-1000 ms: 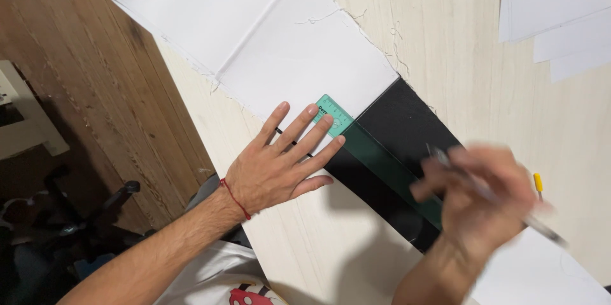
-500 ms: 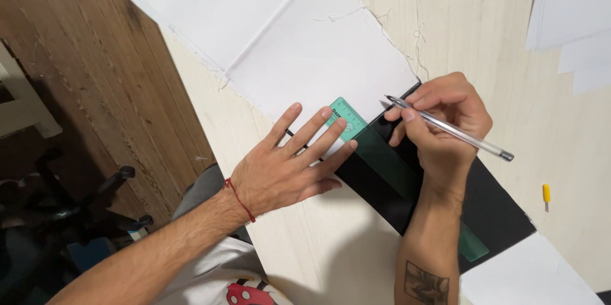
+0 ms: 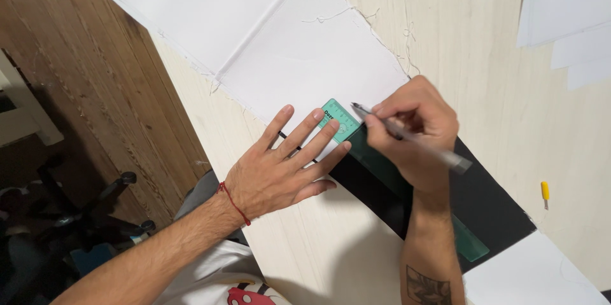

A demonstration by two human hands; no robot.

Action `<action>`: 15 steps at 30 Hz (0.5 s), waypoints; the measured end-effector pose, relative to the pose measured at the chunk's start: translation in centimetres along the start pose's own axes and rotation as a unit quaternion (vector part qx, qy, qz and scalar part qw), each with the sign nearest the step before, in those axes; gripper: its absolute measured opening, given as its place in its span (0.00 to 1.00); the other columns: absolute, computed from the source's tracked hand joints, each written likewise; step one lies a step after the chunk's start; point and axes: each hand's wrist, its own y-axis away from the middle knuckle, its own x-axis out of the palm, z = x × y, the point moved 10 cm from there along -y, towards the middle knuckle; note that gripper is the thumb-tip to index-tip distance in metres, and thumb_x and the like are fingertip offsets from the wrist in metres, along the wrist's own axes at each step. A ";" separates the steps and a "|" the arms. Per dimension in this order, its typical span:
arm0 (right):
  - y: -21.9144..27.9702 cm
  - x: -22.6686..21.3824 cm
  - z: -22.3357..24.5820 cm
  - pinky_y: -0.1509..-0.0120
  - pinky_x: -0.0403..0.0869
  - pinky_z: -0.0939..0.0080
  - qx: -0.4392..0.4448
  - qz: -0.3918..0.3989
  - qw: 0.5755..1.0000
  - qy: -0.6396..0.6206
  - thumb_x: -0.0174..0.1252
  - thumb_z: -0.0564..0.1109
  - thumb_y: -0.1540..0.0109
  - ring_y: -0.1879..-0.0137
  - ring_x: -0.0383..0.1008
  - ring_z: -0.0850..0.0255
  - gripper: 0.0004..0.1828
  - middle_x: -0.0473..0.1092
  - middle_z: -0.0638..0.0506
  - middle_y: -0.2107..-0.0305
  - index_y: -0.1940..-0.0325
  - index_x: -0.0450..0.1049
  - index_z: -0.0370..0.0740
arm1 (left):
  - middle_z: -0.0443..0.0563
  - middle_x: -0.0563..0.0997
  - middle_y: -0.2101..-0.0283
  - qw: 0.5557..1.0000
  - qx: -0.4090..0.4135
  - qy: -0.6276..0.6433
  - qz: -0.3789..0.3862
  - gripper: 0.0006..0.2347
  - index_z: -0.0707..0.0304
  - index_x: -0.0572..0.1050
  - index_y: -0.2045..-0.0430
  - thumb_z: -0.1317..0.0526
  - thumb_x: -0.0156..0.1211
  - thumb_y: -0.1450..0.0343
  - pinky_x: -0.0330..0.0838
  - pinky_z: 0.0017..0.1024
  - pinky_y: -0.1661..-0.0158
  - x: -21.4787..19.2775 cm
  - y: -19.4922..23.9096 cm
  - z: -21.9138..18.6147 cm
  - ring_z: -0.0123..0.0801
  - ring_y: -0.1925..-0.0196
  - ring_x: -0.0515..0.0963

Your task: Measuring and marking leather strips with a ruler and pen on a workshop table

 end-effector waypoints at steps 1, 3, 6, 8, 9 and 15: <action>-0.3 0.3 0.3 0.61 0.62 0.71 0.000 0.002 1.000 -0.001 0.72 0.23 0.34 0.66 0.64 0.70 0.16 0.72 0.51 0.62 0.60 0.77 0.42 | 0.56 0.75 0.19 1.000 -0.002 0.000 0.001 0.29 0.49 0.73 0.20 0.32 0.60 0.11 0.67 0.63 0.21 0.1 0.0 0.1 0.54 0.17 0.74; -0.6 1.7 1.8 0.54 0.72 0.68 -0.036 0.050 0.998 0.009 0.70 0.24 0.32 0.63 0.69 0.65 0.17 0.65 0.51 0.69 0.60 0.72 0.40 | 0.55 0.74 0.18 1.000 -0.003 0.003 -0.002 0.30 0.47 0.71 0.19 0.32 0.62 0.11 0.67 0.62 0.20 0.3 0.1 0.1 0.52 0.16 0.73; -0.7 2.0 1.8 0.58 0.67 0.66 -0.058 0.043 0.997 0.023 0.70 0.23 0.32 0.65 0.64 0.65 0.18 0.62 0.52 0.70 0.64 0.72 0.38 | 0.57 0.71 0.18 1.000 -0.006 0.010 -0.011 0.29 0.48 0.74 0.19 0.32 0.62 0.11 0.69 0.64 0.21 0.3 0.2 0.0 0.54 0.16 0.73; -0.6 2.2 1.4 0.57 0.69 0.66 -0.062 0.039 0.997 0.024 0.70 0.24 0.32 0.63 0.66 0.63 0.17 0.62 0.52 0.72 0.64 0.71 0.38 | 0.57 0.71 0.18 1.000 -0.008 0.012 -0.015 0.29 0.47 0.76 0.21 0.32 0.66 0.12 0.70 0.63 0.21 0.3 0.2 0.2 0.54 0.17 0.73; -0.5 2.2 1.2 0.55 0.72 0.65 -0.065 0.033 0.997 0.026 0.70 0.26 0.31 0.62 0.69 0.62 0.17 0.61 0.53 0.74 0.64 0.70 0.38 | 0.56 0.71 0.19 1.000 -0.008 0.016 -0.018 0.28 0.46 0.78 0.23 0.33 0.70 0.13 0.70 0.63 0.22 0.3 0.2 0.1 0.53 0.17 0.73; -0.5 2.3 0.6 0.56 0.72 0.62 -0.081 0.038 0.995 0.046 0.72 0.28 0.30 0.61 0.70 0.60 0.17 0.63 0.53 0.75 0.65 0.71 0.37 | 0.52 0.74 0.20 0.999 -0.011 0.043 -0.003 0.24 0.46 0.80 0.26 0.37 0.66 0.13 0.67 0.63 0.21 0.4 0.3 0.3 0.53 0.16 0.72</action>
